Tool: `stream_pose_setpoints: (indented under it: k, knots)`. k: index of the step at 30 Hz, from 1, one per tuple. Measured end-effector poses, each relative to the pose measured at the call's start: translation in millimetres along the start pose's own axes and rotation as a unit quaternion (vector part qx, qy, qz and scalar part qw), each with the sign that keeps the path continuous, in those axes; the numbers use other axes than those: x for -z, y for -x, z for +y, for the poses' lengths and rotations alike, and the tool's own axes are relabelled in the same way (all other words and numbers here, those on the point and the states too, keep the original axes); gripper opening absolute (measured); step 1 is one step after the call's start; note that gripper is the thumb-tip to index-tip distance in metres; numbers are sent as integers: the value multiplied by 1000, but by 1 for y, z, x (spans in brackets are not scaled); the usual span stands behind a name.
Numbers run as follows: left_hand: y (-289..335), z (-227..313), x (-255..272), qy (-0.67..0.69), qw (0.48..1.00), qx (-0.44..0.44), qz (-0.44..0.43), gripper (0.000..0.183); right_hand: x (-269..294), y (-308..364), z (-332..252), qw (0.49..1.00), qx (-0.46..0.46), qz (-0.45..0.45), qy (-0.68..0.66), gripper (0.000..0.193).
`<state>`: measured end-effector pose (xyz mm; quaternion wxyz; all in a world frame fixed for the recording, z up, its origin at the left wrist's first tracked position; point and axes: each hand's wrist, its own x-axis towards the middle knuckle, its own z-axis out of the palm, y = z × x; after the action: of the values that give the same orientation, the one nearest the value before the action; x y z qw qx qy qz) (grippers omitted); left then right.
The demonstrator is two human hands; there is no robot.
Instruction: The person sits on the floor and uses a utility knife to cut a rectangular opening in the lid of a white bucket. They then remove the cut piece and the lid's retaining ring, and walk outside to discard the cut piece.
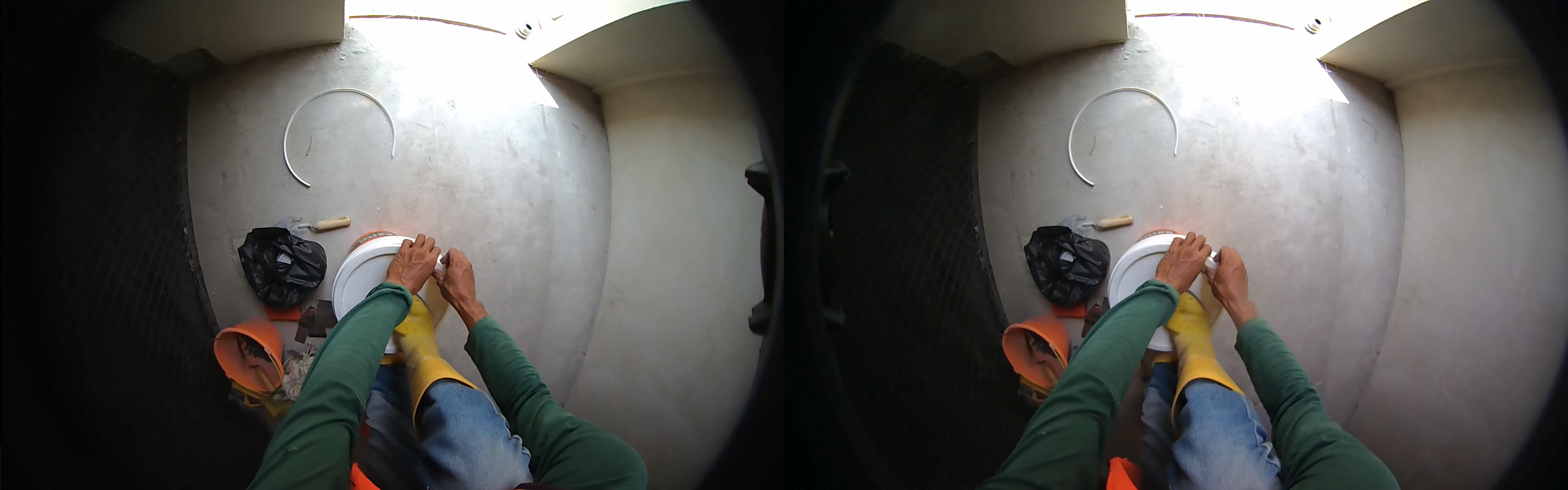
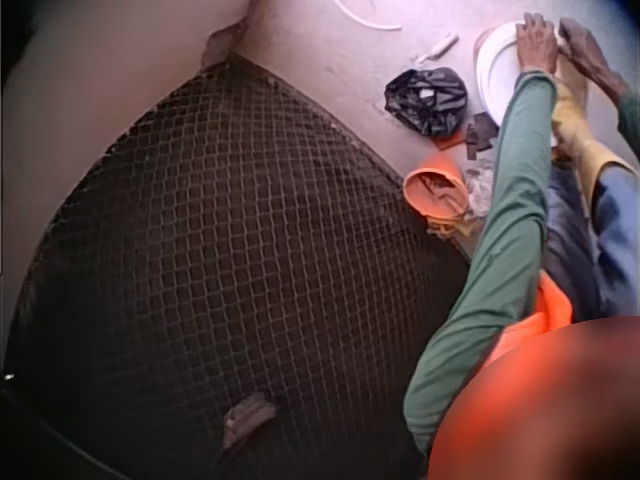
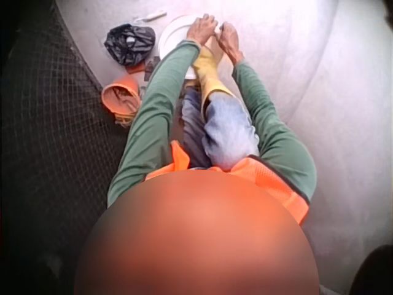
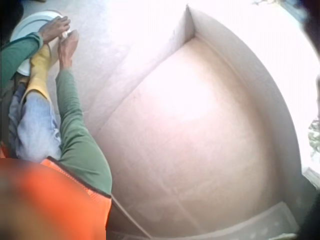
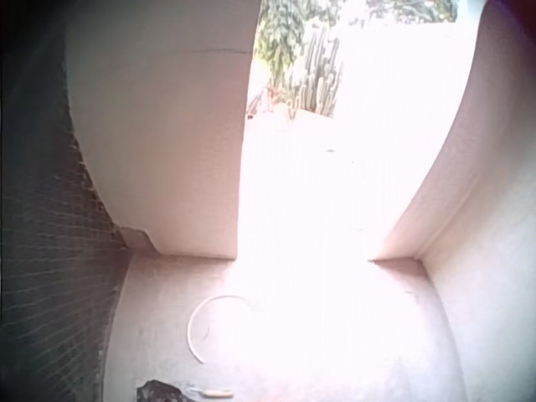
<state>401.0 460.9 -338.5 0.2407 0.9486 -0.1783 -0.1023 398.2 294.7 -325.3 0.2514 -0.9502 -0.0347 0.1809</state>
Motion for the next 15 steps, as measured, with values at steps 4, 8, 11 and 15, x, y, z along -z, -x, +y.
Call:
stream_pose_setpoints:
  k: [4, 8, 11, 15]
  knots:
    - [-7, -1, -6, -10, 1000, 18, -23, 20, 0, -10, 0, 999, -13, -39, -17, 34]
    - [-3, 5, 11, -20, 999, 18, -44, 20, 20, -10, -15, 997, 10, -72, -2, 33]
    - [20, 18, 40, -22, 999, -33, 36, 21, 49, 10, -32, 997, 6, -82, 6, 33]
    - [70, 67, 85, -21, 994, -59, 90, 21, 100, 55, -49, 993, 62, -102, 14, 28]
